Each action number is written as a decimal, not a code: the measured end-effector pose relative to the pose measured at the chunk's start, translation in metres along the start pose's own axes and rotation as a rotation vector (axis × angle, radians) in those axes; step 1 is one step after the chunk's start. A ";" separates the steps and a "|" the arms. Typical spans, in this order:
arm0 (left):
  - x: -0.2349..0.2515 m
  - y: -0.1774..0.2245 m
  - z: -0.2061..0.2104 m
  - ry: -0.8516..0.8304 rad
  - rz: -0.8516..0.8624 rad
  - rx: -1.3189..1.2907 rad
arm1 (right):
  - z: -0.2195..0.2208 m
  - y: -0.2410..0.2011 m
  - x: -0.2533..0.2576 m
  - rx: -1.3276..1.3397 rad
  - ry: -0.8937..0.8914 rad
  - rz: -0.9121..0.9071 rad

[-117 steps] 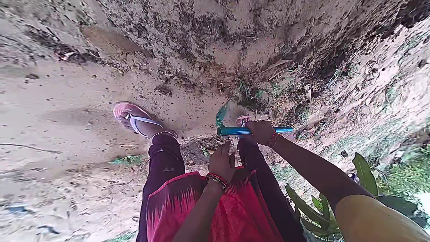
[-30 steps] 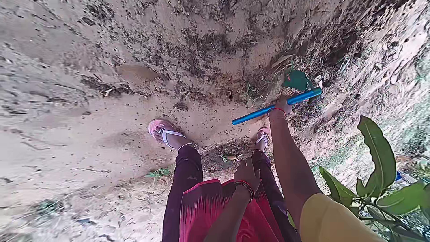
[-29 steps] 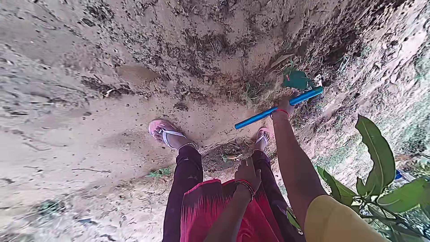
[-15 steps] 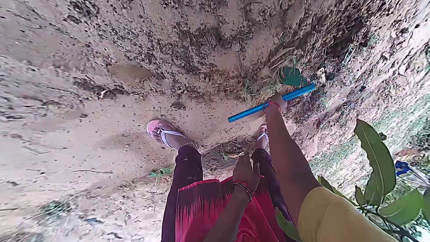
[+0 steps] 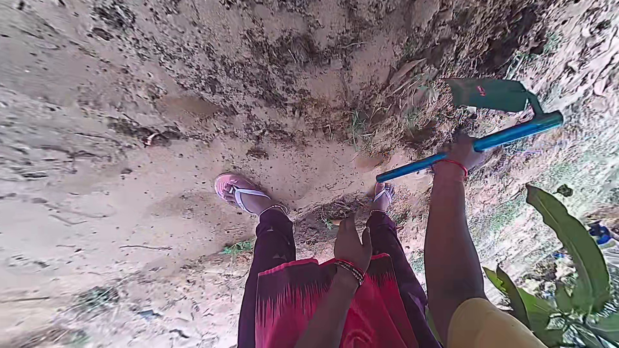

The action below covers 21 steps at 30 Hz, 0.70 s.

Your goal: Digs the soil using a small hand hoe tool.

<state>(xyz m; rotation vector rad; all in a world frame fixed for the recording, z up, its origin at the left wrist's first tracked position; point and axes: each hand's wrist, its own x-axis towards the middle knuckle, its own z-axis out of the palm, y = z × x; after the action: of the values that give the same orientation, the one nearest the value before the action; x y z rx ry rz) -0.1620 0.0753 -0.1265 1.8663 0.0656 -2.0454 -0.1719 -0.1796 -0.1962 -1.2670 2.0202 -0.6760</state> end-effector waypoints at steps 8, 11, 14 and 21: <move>-0.002 -0.004 0.009 0.088 0.073 -0.040 | 0.035 0.045 -0.007 -0.157 -0.323 0.230; -0.002 0.001 0.008 0.070 0.061 -0.033 | -0.018 0.002 -0.001 -0.137 -0.247 0.055; -0.002 0.001 0.009 0.048 0.048 -0.054 | -0.044 -0.024 0.000 -0.011 -0.054 -0.110; -0.005 -0.004 0.012 0.144 0.072 -0.089 | 0.068 0.083 -0.042 -0.069 -0.159 0.416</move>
<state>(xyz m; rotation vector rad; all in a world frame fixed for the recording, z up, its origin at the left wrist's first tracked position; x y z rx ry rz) -0.1739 0.0765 -0.1214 1.9295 0.1229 -1.8281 -0.1553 -0.1135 -0.2893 -0.8639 2.0956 -0.3006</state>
